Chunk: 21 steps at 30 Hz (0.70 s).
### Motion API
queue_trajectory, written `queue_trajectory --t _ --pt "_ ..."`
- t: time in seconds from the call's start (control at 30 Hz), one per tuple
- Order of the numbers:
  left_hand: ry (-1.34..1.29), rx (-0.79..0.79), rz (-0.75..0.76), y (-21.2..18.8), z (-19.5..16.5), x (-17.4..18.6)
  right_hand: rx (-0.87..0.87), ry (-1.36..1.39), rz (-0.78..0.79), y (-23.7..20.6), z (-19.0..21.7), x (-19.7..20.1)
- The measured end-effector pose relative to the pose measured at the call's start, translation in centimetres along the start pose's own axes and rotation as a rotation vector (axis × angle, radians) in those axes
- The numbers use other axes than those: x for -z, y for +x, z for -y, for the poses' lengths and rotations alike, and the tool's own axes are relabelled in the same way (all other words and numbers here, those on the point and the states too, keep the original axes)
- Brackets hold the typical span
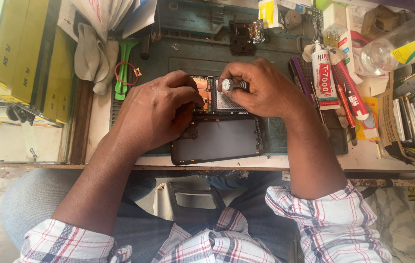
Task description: The person removes a smartphone from a plastic bag and places it on a workbench. They then use a screwdriver to unscrew and remove a metal bracket from the phone's internal assembly.
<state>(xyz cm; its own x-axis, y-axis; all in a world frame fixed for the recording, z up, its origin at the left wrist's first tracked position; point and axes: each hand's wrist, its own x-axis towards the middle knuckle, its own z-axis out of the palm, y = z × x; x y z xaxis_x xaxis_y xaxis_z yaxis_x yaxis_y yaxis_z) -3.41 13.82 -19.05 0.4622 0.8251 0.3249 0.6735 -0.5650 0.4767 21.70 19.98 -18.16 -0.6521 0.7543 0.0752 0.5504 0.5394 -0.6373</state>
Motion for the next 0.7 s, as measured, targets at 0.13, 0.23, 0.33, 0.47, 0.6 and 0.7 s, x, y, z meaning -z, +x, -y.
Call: queue_trajectory --t 0.13,0.23,0.33,0.47,0.6,0.7 --pt "-0.019 -0.009 -0.034 -0.17 0.02 0.11 0.012 -0.003 -0.003 -0.05 -0.08 -0.03" --pt "-0.009 -0.011 -0.061 -0.22 0.08 0.10 0.014 -0.005 -0.001 -0.05 -0.19 -0.03" --pt "0.015 -0.005 -0.086 -0.29 0.20 0.04 0.001 0.014 0.000 -0.13 -0.33 -0.06" --pt "0.045 0.007 -0.145 -0.43 0.32 -0.13 0.050 0.037 0.000 -0.12 -0.59 -0.05" --pt "0.075 0.052 -0.189 -0.45 0.43 -0.14 0.054 0.032 -0.002 -0.13 -0.67 -0.05" --pt "0.089 0.128 -0.193 -0.53 0.36 -0.07 -0.026 0.032 0.013 -0.18 -0.56 -0.05"
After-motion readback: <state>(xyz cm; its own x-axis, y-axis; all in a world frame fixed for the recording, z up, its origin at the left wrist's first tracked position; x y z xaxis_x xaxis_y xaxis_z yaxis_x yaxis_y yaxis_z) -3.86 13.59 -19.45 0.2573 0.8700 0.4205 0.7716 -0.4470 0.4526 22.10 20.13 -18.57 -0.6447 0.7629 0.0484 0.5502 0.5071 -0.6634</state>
